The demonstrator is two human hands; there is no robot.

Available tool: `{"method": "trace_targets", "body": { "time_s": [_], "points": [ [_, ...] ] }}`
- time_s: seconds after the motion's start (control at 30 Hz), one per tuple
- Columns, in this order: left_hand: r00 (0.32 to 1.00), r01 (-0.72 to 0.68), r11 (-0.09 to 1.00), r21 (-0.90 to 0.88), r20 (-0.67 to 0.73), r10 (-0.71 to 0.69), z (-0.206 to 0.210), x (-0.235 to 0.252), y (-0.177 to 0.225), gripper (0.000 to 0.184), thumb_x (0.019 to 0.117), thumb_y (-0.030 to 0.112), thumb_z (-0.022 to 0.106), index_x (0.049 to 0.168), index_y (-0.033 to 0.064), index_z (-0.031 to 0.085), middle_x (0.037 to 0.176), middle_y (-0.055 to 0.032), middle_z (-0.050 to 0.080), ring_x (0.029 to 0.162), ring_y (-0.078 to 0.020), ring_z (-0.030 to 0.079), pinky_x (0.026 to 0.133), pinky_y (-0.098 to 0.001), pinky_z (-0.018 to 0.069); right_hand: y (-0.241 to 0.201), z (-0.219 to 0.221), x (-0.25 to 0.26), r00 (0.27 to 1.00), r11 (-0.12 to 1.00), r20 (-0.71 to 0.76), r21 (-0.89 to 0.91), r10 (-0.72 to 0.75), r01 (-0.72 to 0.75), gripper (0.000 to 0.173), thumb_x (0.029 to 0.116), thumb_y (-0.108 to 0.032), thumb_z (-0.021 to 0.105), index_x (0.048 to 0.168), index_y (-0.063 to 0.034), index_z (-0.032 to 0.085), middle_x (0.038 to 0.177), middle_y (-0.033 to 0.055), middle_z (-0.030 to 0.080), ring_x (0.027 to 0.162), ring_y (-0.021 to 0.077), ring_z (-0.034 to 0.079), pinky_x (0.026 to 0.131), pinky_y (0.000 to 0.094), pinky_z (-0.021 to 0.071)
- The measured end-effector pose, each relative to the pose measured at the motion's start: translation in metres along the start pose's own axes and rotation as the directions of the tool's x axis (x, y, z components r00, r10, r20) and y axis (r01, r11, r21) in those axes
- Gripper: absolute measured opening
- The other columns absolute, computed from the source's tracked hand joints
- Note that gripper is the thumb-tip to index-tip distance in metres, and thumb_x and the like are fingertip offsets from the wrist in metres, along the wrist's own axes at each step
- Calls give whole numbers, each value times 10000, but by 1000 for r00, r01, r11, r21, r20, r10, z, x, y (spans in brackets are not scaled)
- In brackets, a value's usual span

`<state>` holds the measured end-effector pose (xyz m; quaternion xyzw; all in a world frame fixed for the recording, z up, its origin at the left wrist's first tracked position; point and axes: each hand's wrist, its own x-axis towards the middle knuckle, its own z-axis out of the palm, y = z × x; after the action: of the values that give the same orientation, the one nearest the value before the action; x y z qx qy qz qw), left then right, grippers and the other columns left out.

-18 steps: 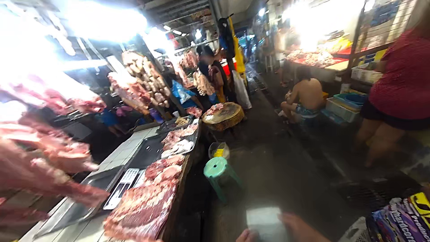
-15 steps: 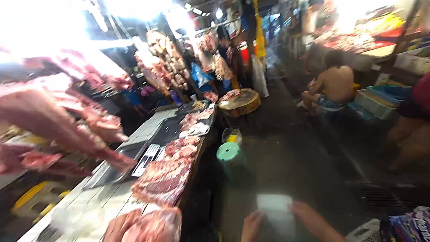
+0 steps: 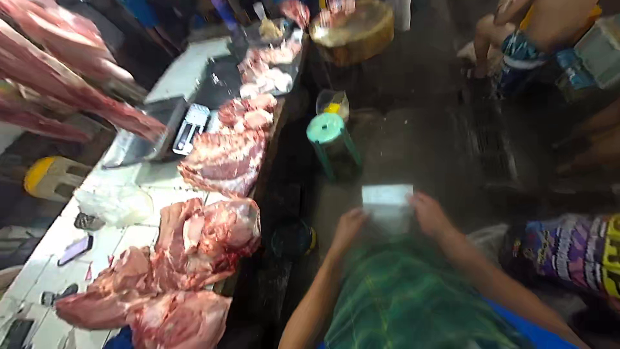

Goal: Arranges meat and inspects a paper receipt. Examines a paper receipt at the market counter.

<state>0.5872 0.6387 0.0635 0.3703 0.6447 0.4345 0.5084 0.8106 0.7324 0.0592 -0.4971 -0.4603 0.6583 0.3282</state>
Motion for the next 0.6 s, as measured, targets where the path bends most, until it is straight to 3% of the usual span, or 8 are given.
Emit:
{"method": "trace_targets", "body": {
  "time_s": [0.2,0.33,0.43,0.6],
  "points": [
    [998,67,998,6,-5,-67,0,-7,-18,241,1032,232,622,1156,47,716,989,-89,735,868,-175,690,824,-405,582,18,-1,-4,1000,1000,6,0,-15,15,304,1052,-354,589,1093,-66,676,967,69,716,875,165,692,816,399,592],
    [997,72,997,-27,23,-71,3,-6,-18,268,1039,255,613,1216,68,683,988,-75,726,849,-156,679,798,-375,577,23,-4,-2,1000,999,-19,-35,16,-17,322,1050,-379,588,1132,-83,685,989,64,713,890,160,683,825,400,581],
    [997,75,997,20,-1,-75,5,-4,-19,299,1058,332,579,1182,89,704,949,-64,715,800,-144,657,755,-360,565,24,-4,-4,999,998,-36,-52,29,-31,333,1046,-396,592,1140,-93,693,990,65,717,889,159,685,817,402,581],
    [996,90,996,17,2,-90,6,-3,-24,291,1061,316,574,1142,74,716,932,-70,721,802,-149,671,763,-367,576,25,-3,-5,999,998,-35,-44,39,-40,343,1042,-421,591,1118,-103,696,985,53,723,896,151,692,821,388,582]
  ]
}}
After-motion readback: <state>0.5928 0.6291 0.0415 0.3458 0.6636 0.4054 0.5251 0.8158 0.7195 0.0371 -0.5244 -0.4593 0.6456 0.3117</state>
